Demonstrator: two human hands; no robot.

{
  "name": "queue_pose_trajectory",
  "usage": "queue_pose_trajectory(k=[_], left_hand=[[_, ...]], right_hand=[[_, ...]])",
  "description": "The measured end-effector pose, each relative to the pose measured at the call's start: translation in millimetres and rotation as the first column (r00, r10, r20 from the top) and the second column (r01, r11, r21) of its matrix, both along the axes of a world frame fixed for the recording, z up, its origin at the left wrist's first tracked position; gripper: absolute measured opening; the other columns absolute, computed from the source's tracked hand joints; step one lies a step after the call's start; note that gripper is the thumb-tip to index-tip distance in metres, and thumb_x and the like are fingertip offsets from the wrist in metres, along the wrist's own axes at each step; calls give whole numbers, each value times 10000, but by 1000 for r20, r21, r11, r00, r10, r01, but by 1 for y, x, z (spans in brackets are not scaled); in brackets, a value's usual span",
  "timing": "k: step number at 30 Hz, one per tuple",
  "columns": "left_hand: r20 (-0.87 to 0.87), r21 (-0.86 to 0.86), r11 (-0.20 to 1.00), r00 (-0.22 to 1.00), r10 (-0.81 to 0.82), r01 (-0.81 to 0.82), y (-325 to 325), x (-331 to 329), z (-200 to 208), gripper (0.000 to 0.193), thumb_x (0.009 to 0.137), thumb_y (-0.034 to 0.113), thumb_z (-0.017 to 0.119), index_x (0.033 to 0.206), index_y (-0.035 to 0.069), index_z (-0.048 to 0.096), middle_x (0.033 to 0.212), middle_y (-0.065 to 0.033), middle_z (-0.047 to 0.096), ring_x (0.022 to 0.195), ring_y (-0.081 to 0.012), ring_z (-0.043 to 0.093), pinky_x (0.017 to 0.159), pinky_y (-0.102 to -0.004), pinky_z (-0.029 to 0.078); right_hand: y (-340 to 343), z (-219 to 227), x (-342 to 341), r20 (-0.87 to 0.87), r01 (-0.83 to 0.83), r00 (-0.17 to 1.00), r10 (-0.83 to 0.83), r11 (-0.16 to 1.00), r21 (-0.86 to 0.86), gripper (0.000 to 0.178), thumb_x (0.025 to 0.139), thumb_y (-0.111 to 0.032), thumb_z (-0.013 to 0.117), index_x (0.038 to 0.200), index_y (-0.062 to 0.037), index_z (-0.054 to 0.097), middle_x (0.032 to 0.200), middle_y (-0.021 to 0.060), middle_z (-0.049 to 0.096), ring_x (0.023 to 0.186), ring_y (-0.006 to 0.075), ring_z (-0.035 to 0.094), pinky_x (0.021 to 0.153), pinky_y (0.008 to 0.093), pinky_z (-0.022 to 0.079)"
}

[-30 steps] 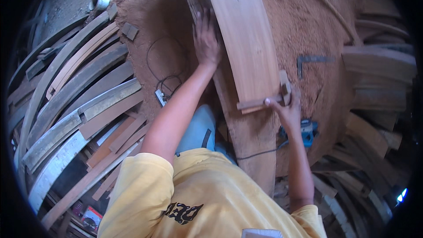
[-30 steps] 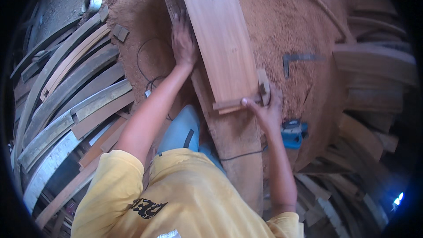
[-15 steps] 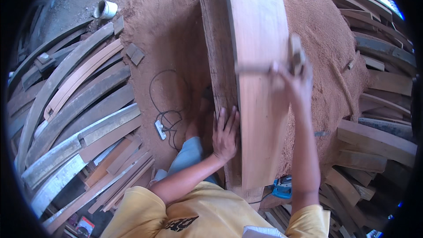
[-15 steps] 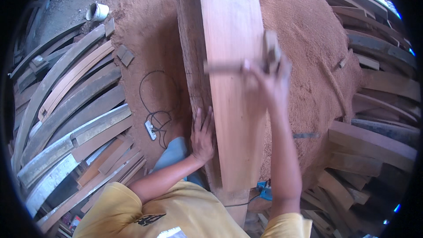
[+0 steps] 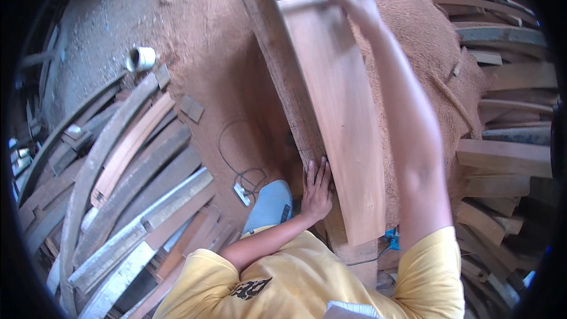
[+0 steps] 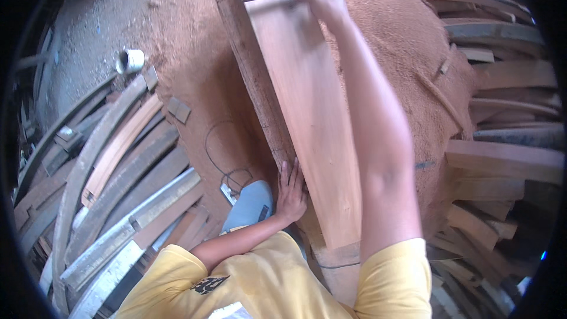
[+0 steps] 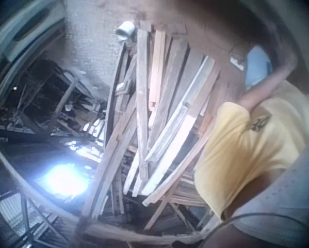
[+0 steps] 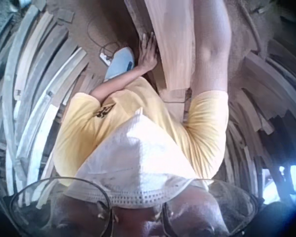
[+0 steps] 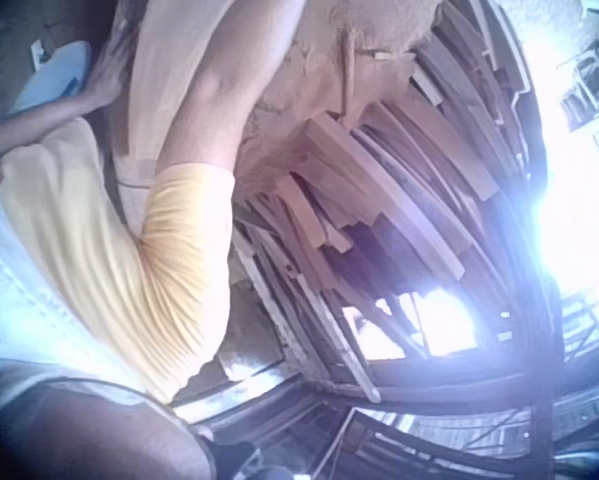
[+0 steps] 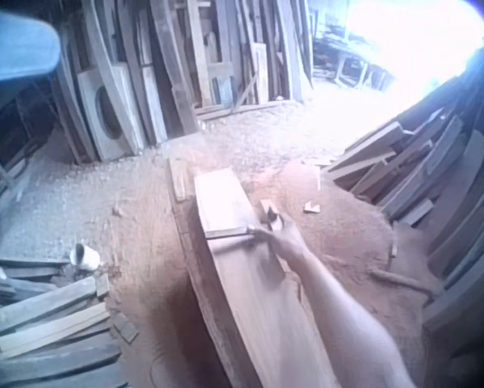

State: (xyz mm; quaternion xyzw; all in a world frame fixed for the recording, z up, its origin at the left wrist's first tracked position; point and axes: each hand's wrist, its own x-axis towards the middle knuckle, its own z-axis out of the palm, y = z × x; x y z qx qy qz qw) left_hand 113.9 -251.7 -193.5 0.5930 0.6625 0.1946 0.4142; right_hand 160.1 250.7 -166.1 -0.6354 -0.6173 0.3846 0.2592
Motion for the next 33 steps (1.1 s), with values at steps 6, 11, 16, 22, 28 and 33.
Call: queue_pose_trajectory(k=[6,11,16,22,28,33], left_hand=[[-46,65,996,997,-59,62,-1,-25,14,855,947,126,574,1715,35,209,1793,-186,184,1663,-421,121,1318,-611,182],[-104,259,958,990,-100,124,-4,-64,18,774,986,136,578,1703,75,291,1727,-213,341,1609,-444,275,1326,-518,255],[-161,148,966,969,-187,211,-23,-122,10,775,1021,194,619,1709,96,276,1681,-228,413,1559,-461,352,1304,-520,303],[-344,-112,986,926,-155,124,-105,-194,2,739,1037,376,613,1674,86,375,1637,-252,473,1534,-481,386,1308,-533,266],[-245,-163,986,969,2,-43,-174,-178,19,718,1045,422,613,1651,86,424,1626,-231,498,1538,-444,398,1310,-501,270],[-156,-204,965,979,133,-164,-194,-133,71,767,1062,465,608,1681,87,359,1579,-263,536,1528,-450,419,1274,-521,349]], right_hand=[[-262,8,140,-636,322,540,-551,834,-449,781,1036,-502,705,1648,-130,394,1368,89,615,1065,168,654,840,340,519],[-521,1,329,-240,593,50,-969,222,-774,440,1064,-573,604,776,-241,592,645,-73,549,640,142,548,654,378,485],[-626,36,424,-93,867,-290,-953,-220,-448,725,979,-590,729,1489,-100,571,1216,179,719,1027,303,709,967,610,526],[-616,72,308,-19,600,800,-600,800,-8,1134,887,-543,855,1697,-20,259,1643,309,426,1534,395,422,1262,448,344],[-613,53,209,551,240,812,-193,971,-13,1178,809,-680,826,1636,28,378,1591,336,472,1479,466,459,1238,512,373],[-644,25,175,671,308,704,-234,951,9,1283,829,-767,722,1667,76,239,1676,339,339,1554,482,338,1279,579,278]])
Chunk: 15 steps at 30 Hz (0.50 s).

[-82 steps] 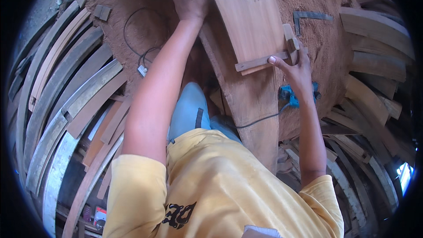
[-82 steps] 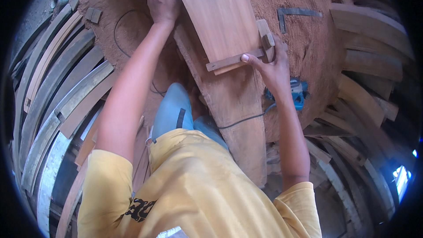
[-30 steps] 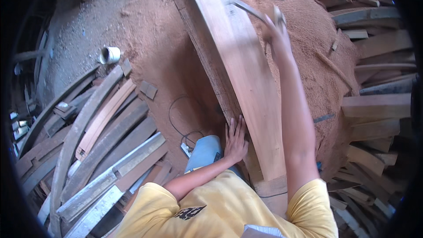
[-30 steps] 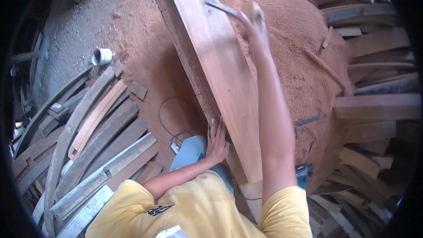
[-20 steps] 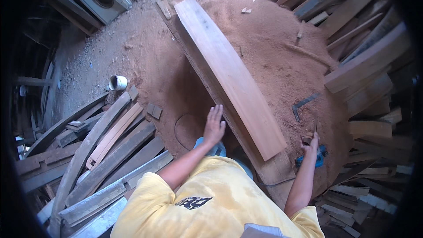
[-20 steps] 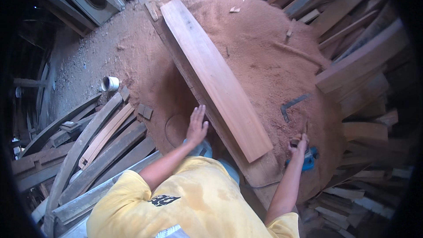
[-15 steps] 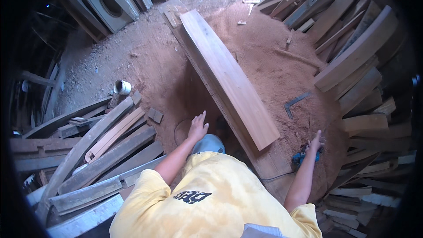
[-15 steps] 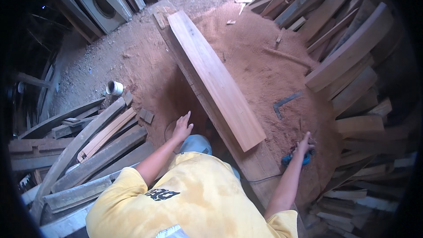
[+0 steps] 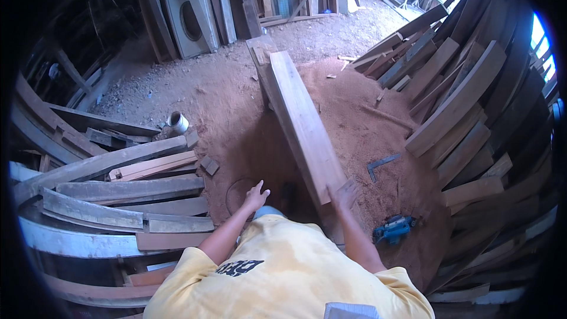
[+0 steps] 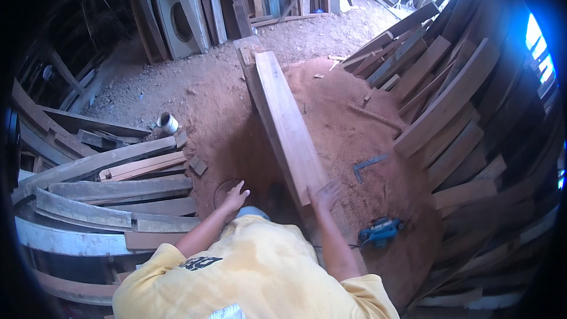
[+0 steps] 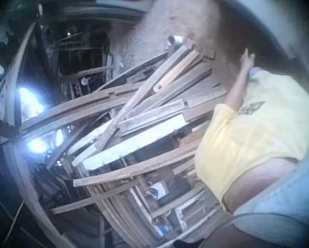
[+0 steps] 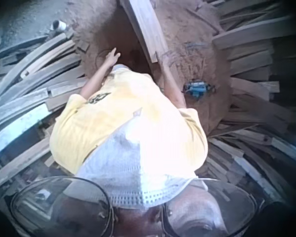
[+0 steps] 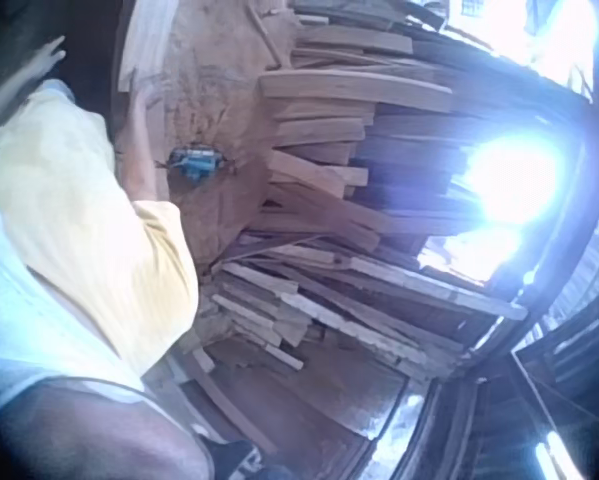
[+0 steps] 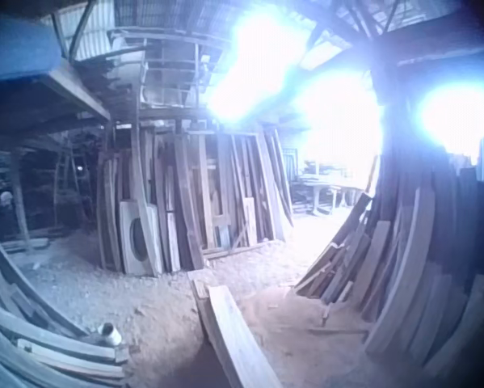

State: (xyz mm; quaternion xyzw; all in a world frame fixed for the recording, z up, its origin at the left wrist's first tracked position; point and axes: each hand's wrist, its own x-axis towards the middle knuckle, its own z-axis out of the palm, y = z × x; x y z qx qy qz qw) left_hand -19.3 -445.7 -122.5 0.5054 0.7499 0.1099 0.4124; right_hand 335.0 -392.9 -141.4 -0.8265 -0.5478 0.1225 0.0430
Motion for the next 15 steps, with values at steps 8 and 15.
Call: queue_pose_trajectory(k=[8,15], left_hand=[[-341,-171,950,920,192,-261,72,85,19,1419,676,861,800,1742,416,-24,1734,-351,104,1597,-526,190,1249,-704,203],[-533,-90,985,829,-170,144,98,-36,12,1386,654,842,818,1732,470,30,1709,-387,194,1593,-558,221,1275,-711,154]], right_hand=[[-90,40,-124,-836,-390,549,7,886,-249,1252,869,-386,854,1704,53,30,1422,317,646,1280,405,677,1104,474,521],[-141,-5,-25,-865,-80,466,-188,964,-253,825,961,-355,810,1628,-61,424,1261,180,717,1127,265,707,1020,416,549]])
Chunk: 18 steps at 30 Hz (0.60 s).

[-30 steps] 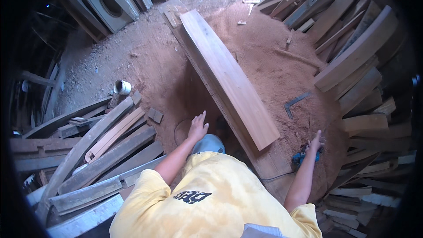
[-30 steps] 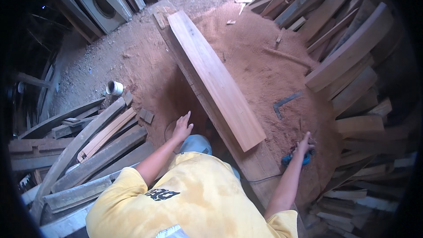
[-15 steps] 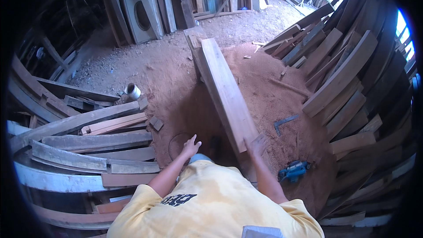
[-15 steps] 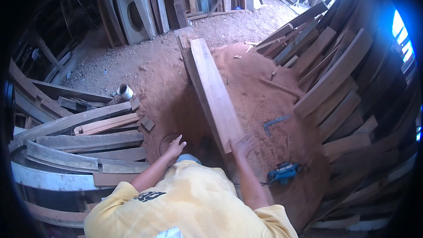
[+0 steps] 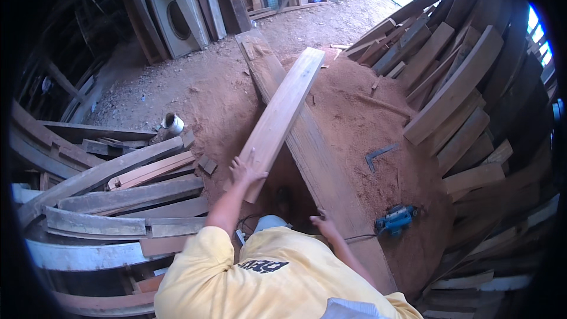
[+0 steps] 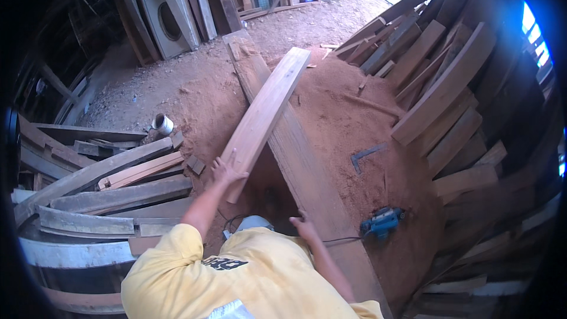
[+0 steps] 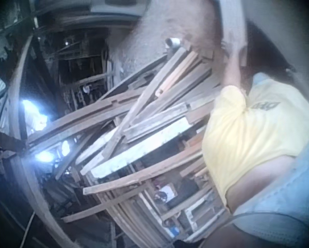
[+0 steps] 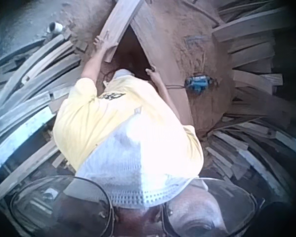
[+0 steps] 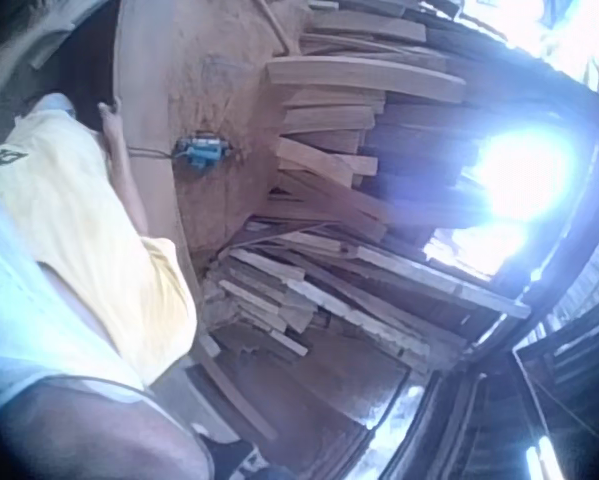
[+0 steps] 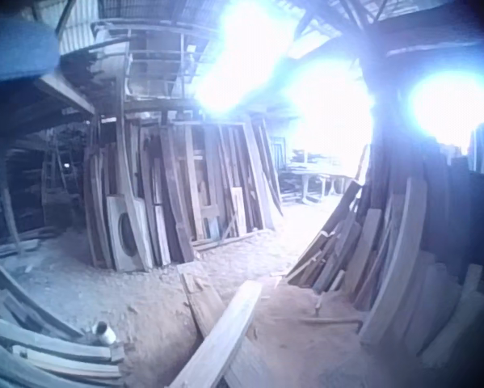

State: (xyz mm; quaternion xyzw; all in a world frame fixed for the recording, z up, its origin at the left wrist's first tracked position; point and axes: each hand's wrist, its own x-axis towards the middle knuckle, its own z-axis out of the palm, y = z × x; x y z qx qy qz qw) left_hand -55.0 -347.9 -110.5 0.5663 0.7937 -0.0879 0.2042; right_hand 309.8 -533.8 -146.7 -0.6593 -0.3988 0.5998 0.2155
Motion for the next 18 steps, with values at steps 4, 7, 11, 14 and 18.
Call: queue_pose_trajectory(k=[4,7,11,14,18], left_hand=[[-309,-41,984,935,-175,171,50,-55,19,1217,730,768,820,1719,483,170,1755,-295,201,1622,-541,152,1285,-732,127],[-293,186,976,942,161,-110,90,-76,-9,1045,849,643,795,1714,450,242,1770,-264,185,1625,-540,130,1292,-723,132],[117,339,901,962,246,-271,129,-56,-46,951,933,551,745,1723,408,236,1780,-257,146,1609,-579,127,1306,-671,179],[292,309,892,926,241,-330,168,-13,-49,980,955,618,709,1740,379,172,1770,-301,108,1606,-585,124,1313,-636,193],[382,260,886,883,271,-384,223,-6,-51,1068,952,667,697,1753,333,73,1749,-364,65,1606,-589,118,1317,-622,185]], right_hand=[[-22,-19,101,29,437,899,-437,899,19,576,973,-289,802,1449,-46,587,1174,122,721,983,202,711,926,374,566],[-27,-23,161,270,385,839,-472,866,319,528,954,-249,808,1409,-47,632,1242,148,717,1010,251,733,964,401,562],[17,80,124,476,252,744,-468,857,450,600,894,-251,839,1417,-32,642,1268,208,702,1169,361,678,1035,451,541],[60,102,102,524,70,750,-403,837,543,695,869,-282,855,1482,-68,605,1381,243,632,1307,412,595,1123,488,483],[153,127,49,687,-251,697,-205,828,502,880,816,-326,888,1584,-134,504,1535,259,502,1438,451,463,1208,550,392]])
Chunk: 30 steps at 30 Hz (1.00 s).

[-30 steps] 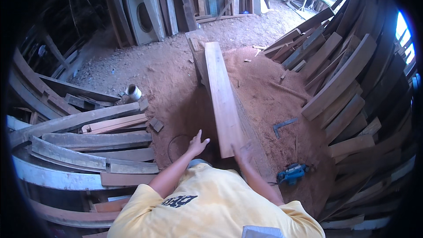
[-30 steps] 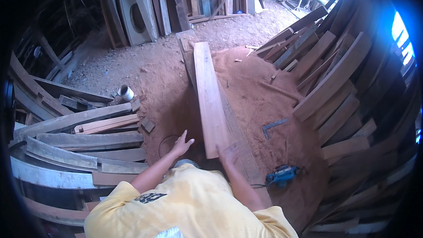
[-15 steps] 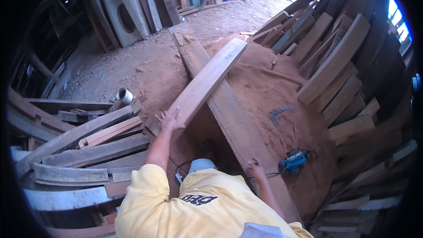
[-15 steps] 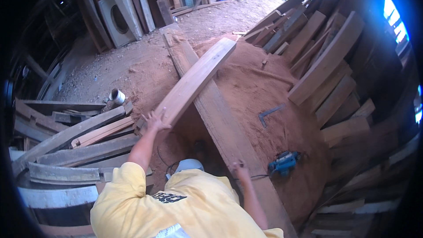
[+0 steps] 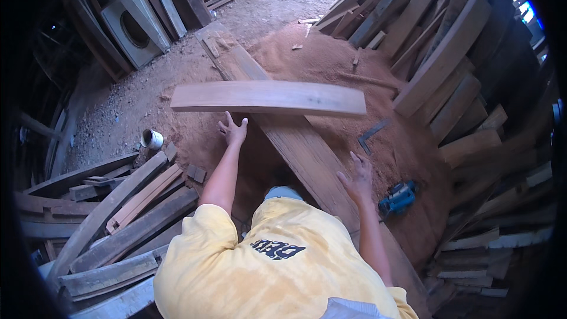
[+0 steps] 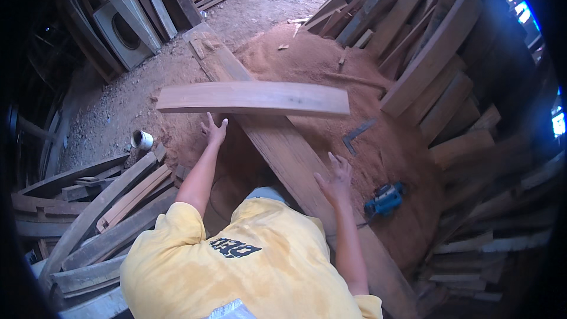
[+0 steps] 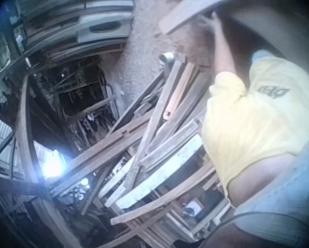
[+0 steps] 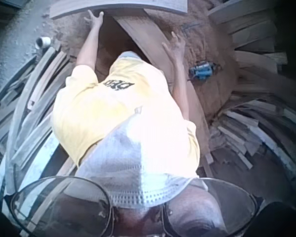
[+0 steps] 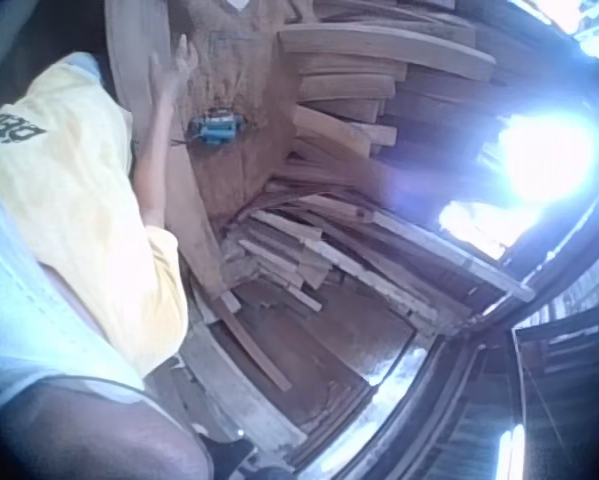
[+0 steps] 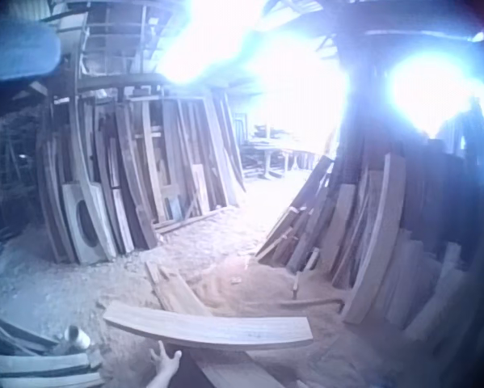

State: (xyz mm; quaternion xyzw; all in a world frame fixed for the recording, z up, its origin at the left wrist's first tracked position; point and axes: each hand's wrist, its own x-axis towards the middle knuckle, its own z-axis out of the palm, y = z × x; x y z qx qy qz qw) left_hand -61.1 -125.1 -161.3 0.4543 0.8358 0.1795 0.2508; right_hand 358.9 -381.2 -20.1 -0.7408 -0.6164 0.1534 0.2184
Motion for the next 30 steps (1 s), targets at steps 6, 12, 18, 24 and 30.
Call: queue_pose_trajectory(k=[6,12,18,24,30], left_hand=[[239,-13,996,967,88,-88,103,-19,-4,1137,936,580,746,1752,276,15,1710,-404,98,1577,-589,200,1286,-593,277],[6,-26,982,982,-189,189,165,-11,10,1041,894,432,769,1731,156,214,1483,-489,421,1391,-552,518,1175,-487,471],[80,70,985,984,-160,155,146,-17,35,843,855,364,772,1611,128,484,1499,-480,378,1317,-552,570,1132,-491,514],[-20,111,954,960,-278,278,156,-44,7,944,892,393,781,1692,186,325,1587,-476,238,1408,-580,482,1134,-533,505],[-121,51,999,993,12,-6,204,-8,-22,1128,884,587,772,1748,242,137,1666,-498,53,1545,-642,237,1223,-572,393]], right_hand=[[168,-6,-47,190,-136,962,197,947,-292,1278,695,-416,970,1728,-290,228,1727,295,221,1586,497,259,1267,652,279],[282,-45,-69,210,-180,919,333,830,-528,1631,456,-618,1028,1751,-359,71,1783,314,-25,1632,563,-48,1306,657,173],[291,-69,-78,372,-118,858,355,840,-529,1444,599,-490,995,1748,-330,135,1695,339,240,1570,551,251,1289,629,241],[224,-53,-135,342,-47,899,275,835,-548,1367,685,-475,956,1747,-332,109,1694,354,255,1558,546,297,1281,643,245],[205,-57,-130,278,-63,931,235,855,-515,1420,635,-418,995,1745,-325,114,1695,353,233,1584,549,227,1270,681,229]])
